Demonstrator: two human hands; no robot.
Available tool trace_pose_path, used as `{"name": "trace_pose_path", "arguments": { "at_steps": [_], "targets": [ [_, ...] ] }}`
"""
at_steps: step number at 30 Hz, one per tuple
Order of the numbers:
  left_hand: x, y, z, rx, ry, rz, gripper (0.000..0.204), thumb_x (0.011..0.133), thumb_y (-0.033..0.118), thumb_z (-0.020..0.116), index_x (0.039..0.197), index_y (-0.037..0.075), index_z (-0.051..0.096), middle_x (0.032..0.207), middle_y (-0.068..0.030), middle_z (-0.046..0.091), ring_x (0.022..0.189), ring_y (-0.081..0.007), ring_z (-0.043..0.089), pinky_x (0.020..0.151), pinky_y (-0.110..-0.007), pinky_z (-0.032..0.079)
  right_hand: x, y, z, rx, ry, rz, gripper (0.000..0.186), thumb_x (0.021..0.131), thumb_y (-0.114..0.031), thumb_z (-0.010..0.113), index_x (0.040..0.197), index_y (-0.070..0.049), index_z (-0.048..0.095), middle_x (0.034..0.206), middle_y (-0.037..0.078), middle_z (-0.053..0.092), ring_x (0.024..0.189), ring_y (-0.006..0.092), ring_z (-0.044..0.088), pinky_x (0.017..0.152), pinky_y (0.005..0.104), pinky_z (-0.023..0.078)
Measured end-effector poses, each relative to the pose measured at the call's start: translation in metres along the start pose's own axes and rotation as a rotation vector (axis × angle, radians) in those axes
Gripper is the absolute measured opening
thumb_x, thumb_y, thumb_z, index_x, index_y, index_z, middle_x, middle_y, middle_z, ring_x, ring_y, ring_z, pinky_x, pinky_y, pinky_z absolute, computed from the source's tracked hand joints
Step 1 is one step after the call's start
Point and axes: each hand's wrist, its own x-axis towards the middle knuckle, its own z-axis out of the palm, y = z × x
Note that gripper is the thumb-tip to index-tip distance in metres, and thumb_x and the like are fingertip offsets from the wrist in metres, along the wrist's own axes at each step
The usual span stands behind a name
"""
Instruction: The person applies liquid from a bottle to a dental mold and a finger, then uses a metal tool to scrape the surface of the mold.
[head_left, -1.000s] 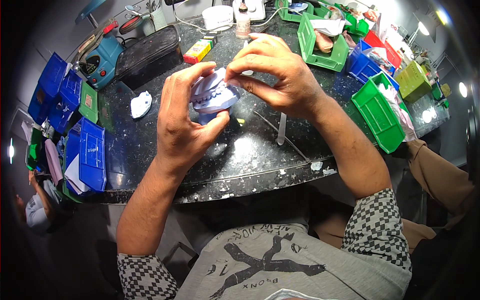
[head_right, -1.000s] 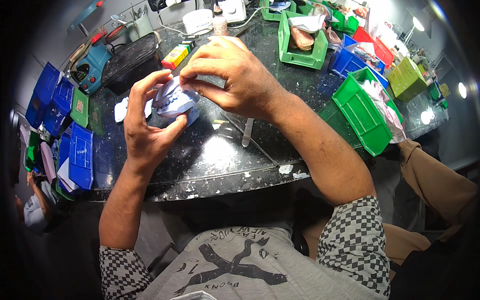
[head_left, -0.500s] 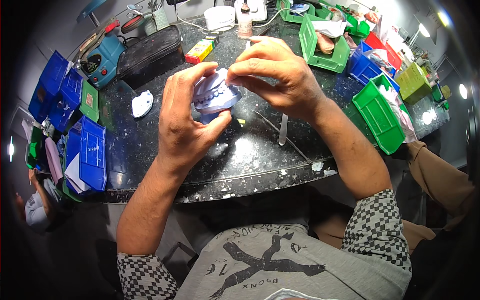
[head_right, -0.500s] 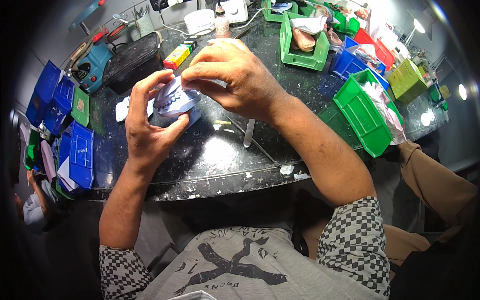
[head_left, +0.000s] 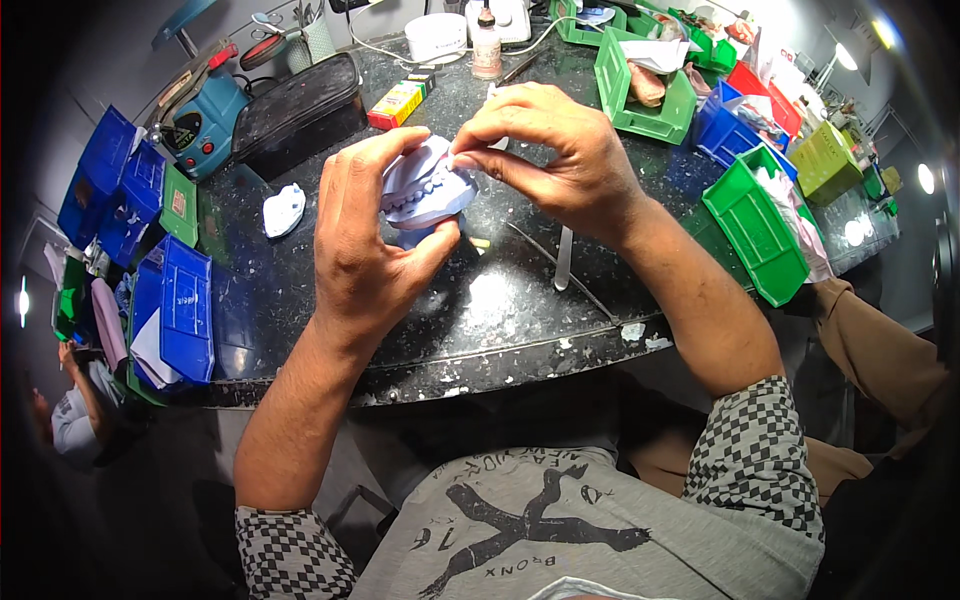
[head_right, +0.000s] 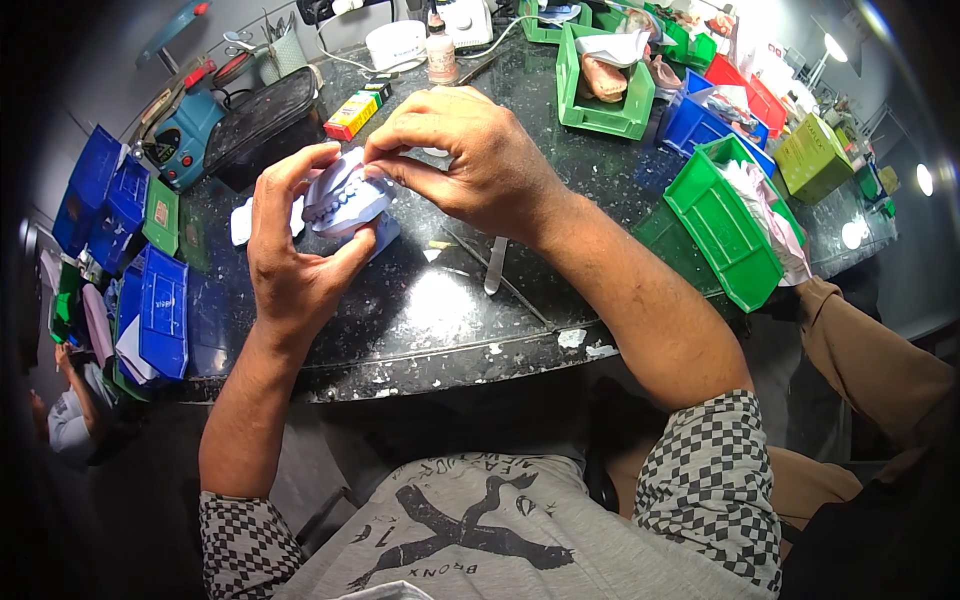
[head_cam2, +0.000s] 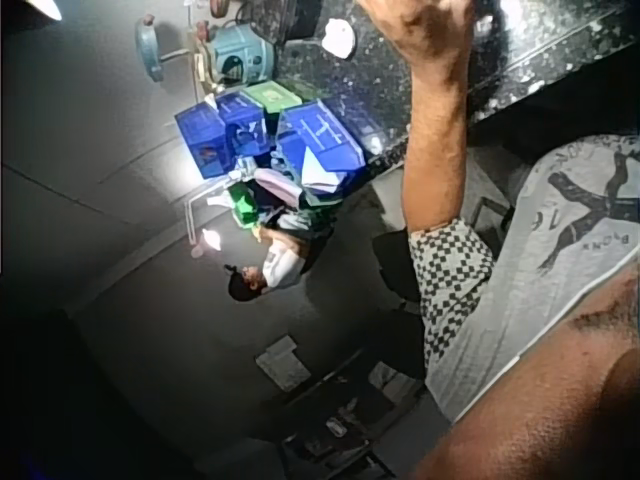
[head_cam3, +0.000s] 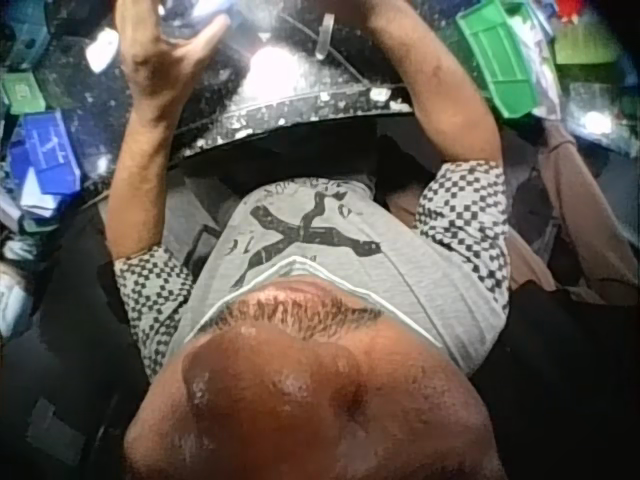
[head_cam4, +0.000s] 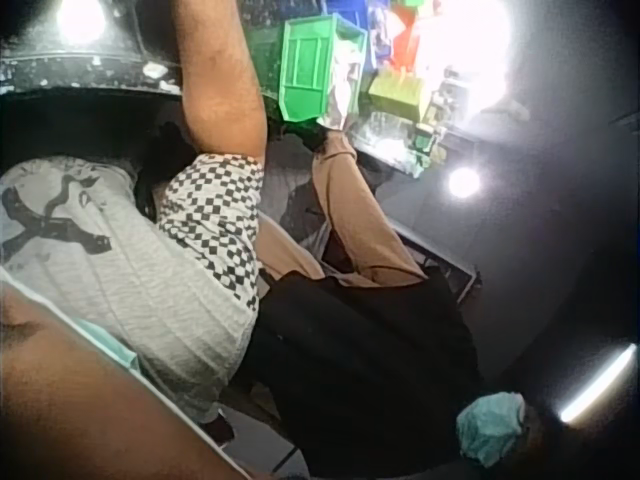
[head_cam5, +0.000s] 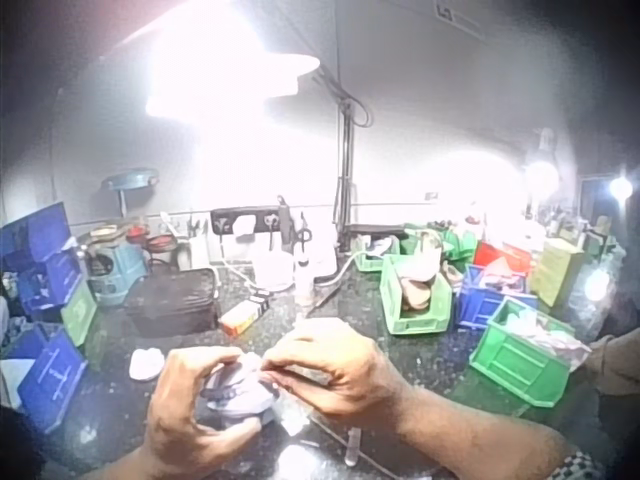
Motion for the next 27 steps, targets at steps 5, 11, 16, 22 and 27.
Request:
{"name": "trace_pose_path", "arguments": {
  "at_steps": [5,11,16,22,27],
  "targets": [
    [0.001,0.003,-0.002,-0.001,0.002,-0.006,0.066,0.065,0.000,0.082,0.128,0.005,0.062,0.115,-0.0132,0.066,0.106,-0.0323,0.063,0.095,-0.042,0.051,0.001,-0.002,0.000,-0.022,0.002,-0.015,0.015,0.085,-0.006,0.084,0.098,-0.006,0.078,0.097,0.005,0.076,0.095,0.0226,0.070,0.090,0.0365,0.054],
    [0.001,0.000,-0.003,0.039,-0.023,0.071,0.061,0.066,-0.002,0.083,0.124,0.008,0.069,0.117,-0.0126,0.065,0.109,-0.0316,0.063,0.096,-0.043,0.051,-0.001,-0.003,0.001,0.097,0.054,0.118,0.017,0.088,-0.016,0.084,0.097,-0.005,0.077,0.093,0.008,0.076,0.088,0.0211,0.074,0.081,0.0335,0.057],
    [0.000,-0.002,-0.002,0.000,-0.019,0.046,0.059,0.065,-0.002,0.084,0.122,0.010,0.071,0.117,-0.0128,0.065,0.110,-0.0313,0.063,0.097,-0.043,0.051,-0.004,-0.006,0.005,0.167,0.038,0.259,0.019,0.089,-0.017,0.083,0.099,-0.003,0.078,0.093,0.009,0.077,0.086,0.0169,0.074,0.081,0.0310,0.058],
    [-0.001,-0.002,-0.001,-0.026,0.038,0.000,0.059,0.064,-0.002,0.084,0.118,0.005,0.062,0.113,-0.0130,0.064,0.105,-0.0314,0.062,0.092,-0.042,0.051,-0.006,-0.016,0.013,0.311,0.048,0.444,0.021,0.091,-0.019,0.082,0.104,-0.003,0.081,0.097,0.009,0.078,0.087,0.0133,0.072,0.082,0.0294,0.056],
    [-0.001,-0.005,0.001,0.004,0.039,0.040,0.059,0.064,-0.002,0.083,0.117,0.005,0.058,0.112,-0.0130,0.064,0.101,-0.0314,0.062,0.089,-0.042,0.050,-0.009,-0.014,0.018,0.429,0.078,0.518,0.021,0.091,-0.019,0.082,0.104,-0.003,0.081,0.097,0.008,0.078,0.091,0.0140,0.071,0.086,0.0296,0.055]
  ]
}}
